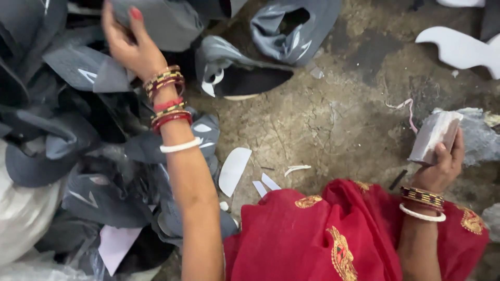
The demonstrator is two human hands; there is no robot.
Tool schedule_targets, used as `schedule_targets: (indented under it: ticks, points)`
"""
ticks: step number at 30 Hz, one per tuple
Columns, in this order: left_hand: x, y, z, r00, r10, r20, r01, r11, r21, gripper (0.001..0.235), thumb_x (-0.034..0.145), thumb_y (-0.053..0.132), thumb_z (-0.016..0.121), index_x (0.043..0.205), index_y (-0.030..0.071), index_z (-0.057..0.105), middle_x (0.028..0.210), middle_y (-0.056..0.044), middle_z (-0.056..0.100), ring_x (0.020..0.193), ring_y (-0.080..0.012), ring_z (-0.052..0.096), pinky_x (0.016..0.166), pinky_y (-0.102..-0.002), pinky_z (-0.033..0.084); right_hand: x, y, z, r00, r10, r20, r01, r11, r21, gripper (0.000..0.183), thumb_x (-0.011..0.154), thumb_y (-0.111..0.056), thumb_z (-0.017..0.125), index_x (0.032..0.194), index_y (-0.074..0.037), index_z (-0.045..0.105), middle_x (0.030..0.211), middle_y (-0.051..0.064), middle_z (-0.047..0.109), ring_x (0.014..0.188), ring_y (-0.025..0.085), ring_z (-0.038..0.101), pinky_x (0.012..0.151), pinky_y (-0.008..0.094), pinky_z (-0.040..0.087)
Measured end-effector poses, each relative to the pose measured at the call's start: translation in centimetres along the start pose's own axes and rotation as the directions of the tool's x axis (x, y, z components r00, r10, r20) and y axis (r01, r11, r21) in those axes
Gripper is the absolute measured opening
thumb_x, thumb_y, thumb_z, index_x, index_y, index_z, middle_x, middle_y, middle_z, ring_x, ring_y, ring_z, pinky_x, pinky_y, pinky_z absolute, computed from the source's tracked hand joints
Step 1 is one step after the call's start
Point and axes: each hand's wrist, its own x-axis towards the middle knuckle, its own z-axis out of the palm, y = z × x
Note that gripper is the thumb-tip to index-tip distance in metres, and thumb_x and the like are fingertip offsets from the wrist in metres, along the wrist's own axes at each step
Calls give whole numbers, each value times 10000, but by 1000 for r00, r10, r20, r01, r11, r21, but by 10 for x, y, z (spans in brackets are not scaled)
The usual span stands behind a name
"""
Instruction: The person scrubs the exterior and interior of several grey slip-on shoes using a small rectangular block. They handle each shoe one at a time, turning it over to clean different sides and the inside, then place it aside.
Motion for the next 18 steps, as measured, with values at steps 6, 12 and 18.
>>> schedule_targets:
  ticks: [6, 12, 18]
  points:
    - [1, 120, 47, 985, 158, 68, -167, 974, 156, 252, 1026, 113, 757, 1214, -4, 636, 1126, -127, 738, 983, -185, 720, 916, -318, 581, -10, -12, 6, 999, -38, -11, 38, 999, 5, 641, 984, -109, 543, 1600, 43, 454, 1623, 165, 512, 1507, 279, 527, 1298, 393, 418]
    - [-123, 199, 136, 479, 261, 838, -483, 876, 2, 224, 913, 112, 702, 1123, 35, 685, 987, -169, 632, 897, -390, 658, 775, -463, 540, -1, 3, -14, 997, -66, -50, 68, 997, 25, 630, 966, -86, 545, 1575, 40, 446, 1598, 166, 507, 1480, 280, 524, 1280, 394, 413]
    - [-290, 84, 124, 122, -359, 925, -646, 679, 348, 155, 895, 174, 715, 1042, 125, 710, 1057, -93, 669, 1088, -300, 649, 928, -491, 510, -5, -4, -14, 996, -40, -80, 45, 997, 57, 646, 949, -89, 550, 1572, 35, 433, 1585, 164, 514, 1463, 278, 539, 1263, 393, 428]
